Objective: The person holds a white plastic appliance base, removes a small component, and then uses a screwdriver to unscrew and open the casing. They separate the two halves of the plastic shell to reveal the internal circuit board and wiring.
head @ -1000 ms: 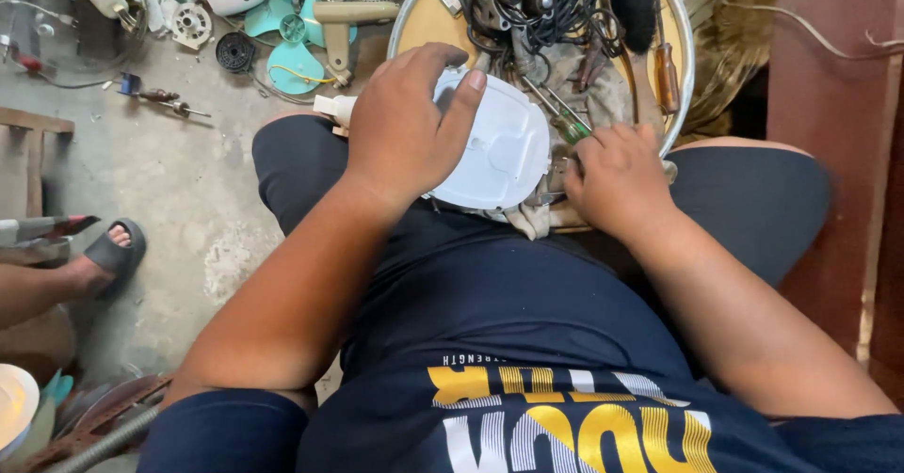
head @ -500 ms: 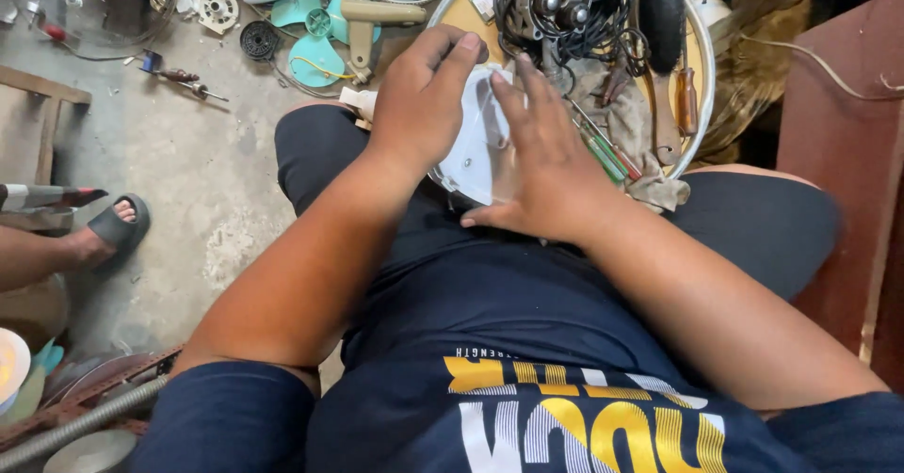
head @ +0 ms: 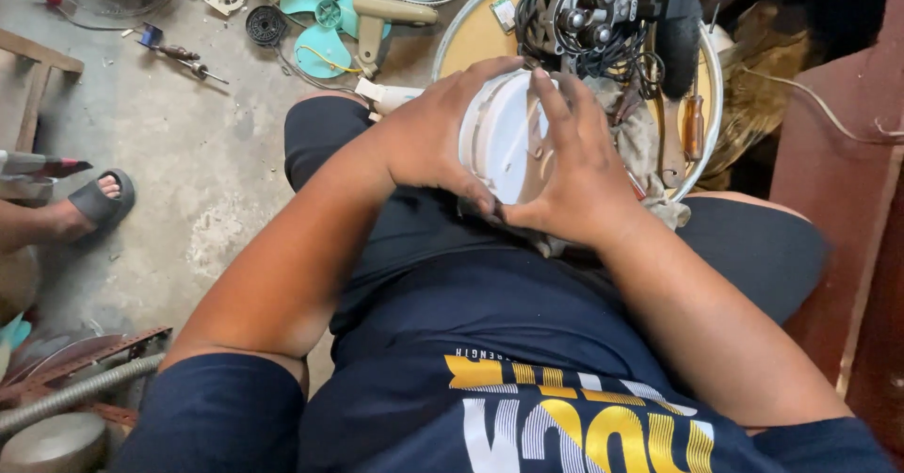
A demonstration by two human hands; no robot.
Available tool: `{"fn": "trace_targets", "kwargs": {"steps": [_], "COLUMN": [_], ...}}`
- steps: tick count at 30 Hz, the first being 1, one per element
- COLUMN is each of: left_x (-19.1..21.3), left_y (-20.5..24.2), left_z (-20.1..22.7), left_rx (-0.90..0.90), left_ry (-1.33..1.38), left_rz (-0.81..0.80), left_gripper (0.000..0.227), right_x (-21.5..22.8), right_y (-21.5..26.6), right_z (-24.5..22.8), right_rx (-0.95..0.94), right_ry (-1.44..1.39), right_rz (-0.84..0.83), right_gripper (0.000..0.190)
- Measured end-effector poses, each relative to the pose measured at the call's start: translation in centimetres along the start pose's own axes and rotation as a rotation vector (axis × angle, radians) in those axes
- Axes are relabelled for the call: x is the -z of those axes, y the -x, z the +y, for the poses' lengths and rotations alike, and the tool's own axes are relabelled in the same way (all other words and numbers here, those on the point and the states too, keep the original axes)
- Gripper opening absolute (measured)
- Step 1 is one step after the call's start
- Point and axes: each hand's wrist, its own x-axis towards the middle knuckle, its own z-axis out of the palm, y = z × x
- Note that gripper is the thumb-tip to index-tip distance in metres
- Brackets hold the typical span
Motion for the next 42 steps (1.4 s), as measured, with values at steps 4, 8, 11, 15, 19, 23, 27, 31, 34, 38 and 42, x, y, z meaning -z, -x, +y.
{"fn": "trace_targets", "kwargs": {"steps": [4,8,11,15,19,23,27,31,34,38,42], "left_x": [-0.7,-1.7,-1.8,-2.3,-2.8,-2.2,-1.8,-1.7,-1.2,-0.3,0.1], "left_y": [-0.4,-1.1,-2.1,-2.6,-3.2,-3.7,-3.3,-3.5,-3.4,-2.9,-2.1], "left_z": [-0.3,0.1,1.5,2.1,2.5,3.6,3.6,3.8,3.8,4.1,3.3], "left_rx": [0.038,-0.068,-0.163,-0.181,-0.186,-0.089,-0.116,-0.107,-0.063,0.013,-0.015], "left_ry": [-0.166,-0.236,-0.225,-0.202,-0.236,-0.327,-0.346,-0.3,-0.279,-0.3,-0.28], "left_rz": [-0.083,-0.058,-0.022,-0.016,0.004,-0.043,-0.074,-0.028,-0.02,-0.062,-0.032], "left_gripper": [0.157,0.146,0.135,0.133,0.136,0.136,0.128,0.133,0.134,0.136,0.137], "right_x": [0.6,1.4,2.3,4.2,4.3,4.6,6.6,6.8,6.7,6.4,6.6], "right_y": [0.5,1.3,2.0,2.4,3.1,3.6,3.3,2.7,2.0,1.3,1.0], "right_z": [0.9,1.9,2.1,1.5,1.6,2.5,2.2,2.5,2.5,3.7,3.6], "right_rx": [0.044,0.201,0.111,0.042,0.044,0.166,0.068,0.067,0.028,0.103,0.081], "right_ry": [-0.073,-0.172,-0.173,-0.199,-0.058,-0.1,-0.105,-0.107,-0.131,-0.153,-0.28], "right_rz": [0.029,0.114,0.072,0.002,0.084,0.144,0.113,0.059,0.009,0.061,0.067], "right_gripper": [0.142,0.136,0.137,0.14,0.138,0.133,0.134,0.135,0.134,0.13,0.129]}}
